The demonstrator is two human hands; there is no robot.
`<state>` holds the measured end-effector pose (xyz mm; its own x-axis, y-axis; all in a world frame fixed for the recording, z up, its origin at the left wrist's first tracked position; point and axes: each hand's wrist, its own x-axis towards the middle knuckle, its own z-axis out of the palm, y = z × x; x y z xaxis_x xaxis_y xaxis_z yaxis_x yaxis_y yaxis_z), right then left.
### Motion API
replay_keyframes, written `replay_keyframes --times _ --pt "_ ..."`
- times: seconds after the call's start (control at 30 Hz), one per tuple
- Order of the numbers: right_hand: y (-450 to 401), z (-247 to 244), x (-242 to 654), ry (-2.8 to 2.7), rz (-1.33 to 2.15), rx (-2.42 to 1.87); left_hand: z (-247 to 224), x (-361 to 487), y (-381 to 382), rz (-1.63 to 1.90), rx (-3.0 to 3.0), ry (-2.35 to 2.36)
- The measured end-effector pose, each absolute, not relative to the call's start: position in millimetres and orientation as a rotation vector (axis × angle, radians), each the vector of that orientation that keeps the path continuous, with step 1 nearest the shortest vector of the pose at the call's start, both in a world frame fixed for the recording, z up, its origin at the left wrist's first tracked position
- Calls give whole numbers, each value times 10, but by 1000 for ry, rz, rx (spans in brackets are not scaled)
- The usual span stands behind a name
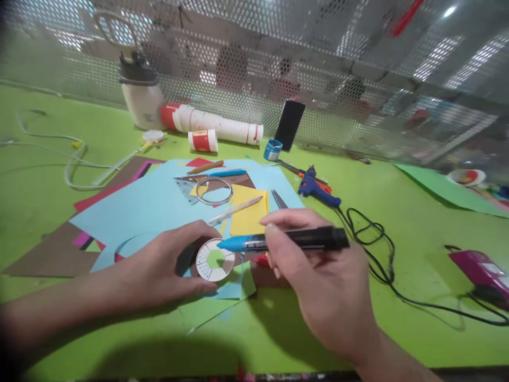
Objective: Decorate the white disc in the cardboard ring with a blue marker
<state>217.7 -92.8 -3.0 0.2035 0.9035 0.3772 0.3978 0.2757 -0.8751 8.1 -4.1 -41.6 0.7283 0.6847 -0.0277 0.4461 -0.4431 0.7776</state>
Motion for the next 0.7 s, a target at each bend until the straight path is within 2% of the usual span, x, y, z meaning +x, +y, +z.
replay_keyframes --times 0.53,0.7 --pt "-1117 -229 2060 -1632 279 -1527 -438 61 18 353 2145 759" --pt "-1094 -226 2086 -1714 313 -1507 -441 64 17 339 2159 766"
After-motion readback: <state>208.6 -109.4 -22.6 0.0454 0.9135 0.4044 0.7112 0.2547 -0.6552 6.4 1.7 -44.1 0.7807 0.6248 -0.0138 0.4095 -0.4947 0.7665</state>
